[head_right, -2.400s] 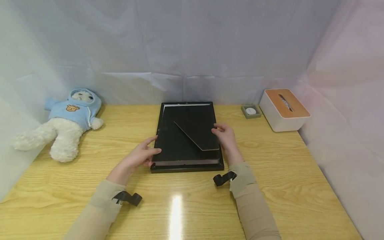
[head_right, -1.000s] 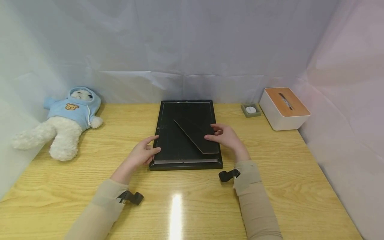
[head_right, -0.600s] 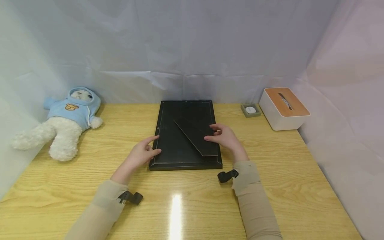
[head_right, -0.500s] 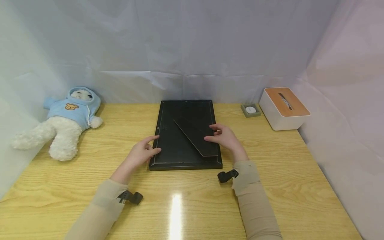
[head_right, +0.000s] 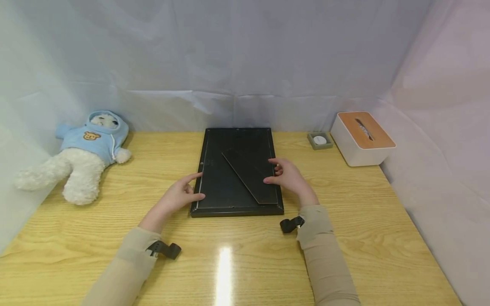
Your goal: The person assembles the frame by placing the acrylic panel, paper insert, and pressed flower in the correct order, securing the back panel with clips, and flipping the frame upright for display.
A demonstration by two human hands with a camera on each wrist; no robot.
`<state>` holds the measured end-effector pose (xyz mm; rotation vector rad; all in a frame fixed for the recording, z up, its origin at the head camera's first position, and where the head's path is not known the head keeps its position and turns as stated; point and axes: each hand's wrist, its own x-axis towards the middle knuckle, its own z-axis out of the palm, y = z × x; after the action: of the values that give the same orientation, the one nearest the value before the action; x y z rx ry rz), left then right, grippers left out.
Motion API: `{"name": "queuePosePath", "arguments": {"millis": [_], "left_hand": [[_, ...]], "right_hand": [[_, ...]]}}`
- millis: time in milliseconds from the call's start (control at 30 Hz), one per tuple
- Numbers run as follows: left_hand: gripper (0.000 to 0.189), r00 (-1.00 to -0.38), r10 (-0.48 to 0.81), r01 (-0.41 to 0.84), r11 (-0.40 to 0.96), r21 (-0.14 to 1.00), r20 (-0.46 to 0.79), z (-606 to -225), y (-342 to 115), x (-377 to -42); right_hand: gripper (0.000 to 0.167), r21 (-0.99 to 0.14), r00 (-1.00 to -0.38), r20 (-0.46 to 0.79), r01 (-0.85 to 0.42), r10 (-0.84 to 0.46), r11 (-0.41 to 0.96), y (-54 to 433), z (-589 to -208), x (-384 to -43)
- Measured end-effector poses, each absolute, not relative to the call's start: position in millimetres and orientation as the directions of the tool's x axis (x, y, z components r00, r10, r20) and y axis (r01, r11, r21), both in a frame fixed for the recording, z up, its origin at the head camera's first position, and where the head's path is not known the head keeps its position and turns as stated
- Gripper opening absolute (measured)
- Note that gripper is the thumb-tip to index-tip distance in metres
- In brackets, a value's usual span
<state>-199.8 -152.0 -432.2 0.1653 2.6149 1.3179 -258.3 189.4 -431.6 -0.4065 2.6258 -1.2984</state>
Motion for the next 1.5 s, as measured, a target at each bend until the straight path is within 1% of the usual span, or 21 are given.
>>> {"name": "queuePosePath", "arguments": {"millis": [100, 233, 367, 500, 600, 700, 833, 933, 1000, 1133, 1233, 1300, 1367, 1500], "left_hand": [[0.079, -0.974, 0.189, 0.007, 0.581, 0.814, -0.126, -434.1, -151.7, -200.5], [0.084, -0.982, 0.154, -0.002, 0.575, 0.818, -0.111, -438.9, -150.3, -201.0], [0.079, -0.991, 0.105, -0.004, 0.568, 0.823, -0.078, -444.6, -148.0, -202.0], [0.075, -0.997, 0.073, 0.027, 0.560, 0.828, -0.017, -447.9, -145.8, -204.2], [0.073, -0.998, 0.057, 0.043, 0.560, 0.827, 0.013, -449.7, -144.6, -206.9], [0.073, -0.999, 0.045, 0.034, 0.560, 0.828, 0.011, -450.3, -142.9, -211.3], [0.072, -0.998, 0.067, 0.033, 0.564, 0.825, -0.006, -446.1, -140.1, -220.7], [0.070, -0.996, 0.087, 0.031, 0.597, 0.802, -0.027, -439.4, -138.7, -231.0], [0.068, -0.995, 0.089, 0.020, 0.614, 0.789, -0.044, -435.7, -138.8, -240.2], [0.063, -0.995, 0.076, -0.005, 0.604, 0.797, -0.064, -433.4, -139.3, -260.7], [0.065, -0.994, 0.092, 0.003, 0.601, 0.799, -0.066, -433.6, -142.0, -271.3], [0.069, -0.990, 0.128, 0.033, 0.606, 0.795, -0.056, -434.4, -144.0, -277.8], [0.073, -0.985, 0.163, 0.054, 0.607, 0.793, -0.057, -434.8, -145.0, -284.3], [0.075, -0.976, 0.200, 0.062, 0.619, 0.783, -0.081, -435.5, -144.9, -297.2]], "right_hand": [[0.079, -0.791, -0.954, -0.049, -0.144, -0.296, 0.595, 190.0, -432.6, -258.2], [0.082, -0.798, -0.955, -0.046, -0.142, -0.294, 0.586, 191.8, -438.7, -257.8], [0.082, -0.840, -0.963, -0.039, -0.114, -0.267, 0.530, 193.8, -449.7, -255.1], [0.082, -0.867, -0.973, -0.014, -0.103, -0.230, 0.487, 194.9, -460.4, -250.8], [0.080, -0.874, -0.978, 0.005, -0.107, -0.210, 0.475, 194.9, -464.3, -248.3], [0.079, -0.875, -0.979, 0.015, -0.110, -0.202, 0.472, 195.2, -465.1, -247.2], [0.080, -0.875, -0.979, 0.009, -0.106, -0.204, 0.472, 195.8, -465.9, -247.7], [0.079, -0.878, -0.978, 0.005, -0.105, -0.209, 0.467, 195.4, -465.9, -248.0], [0.079, -0.879, -0.978, 0.005, -0.104, -0.209, 0.465, 194.9, -465.8, -248.3], [0.078, -0.879, -0.978, 0.005, -0.104, -0.209, 0.465, 196.2, -466.4, -247.9], [0.077, -0.889, -0.974, 0.008, -0.111, -0.226, 0.445, 196.8, -467.6, -247.1], [0.077, -0.899, -0.970, 0.009, -0.114, -0.244, 0.423, 197.3, -467.3, -246.3], [0.078, -0.908, -0.963, 0.008, -0.120, -0.268, 0.402, 199.3, -468.1, -246.9], [0.079, -0.928, -0.942, -0.012, -0.114, -0.334, 0.354, 207.4, -465.9, -247.1]]}}
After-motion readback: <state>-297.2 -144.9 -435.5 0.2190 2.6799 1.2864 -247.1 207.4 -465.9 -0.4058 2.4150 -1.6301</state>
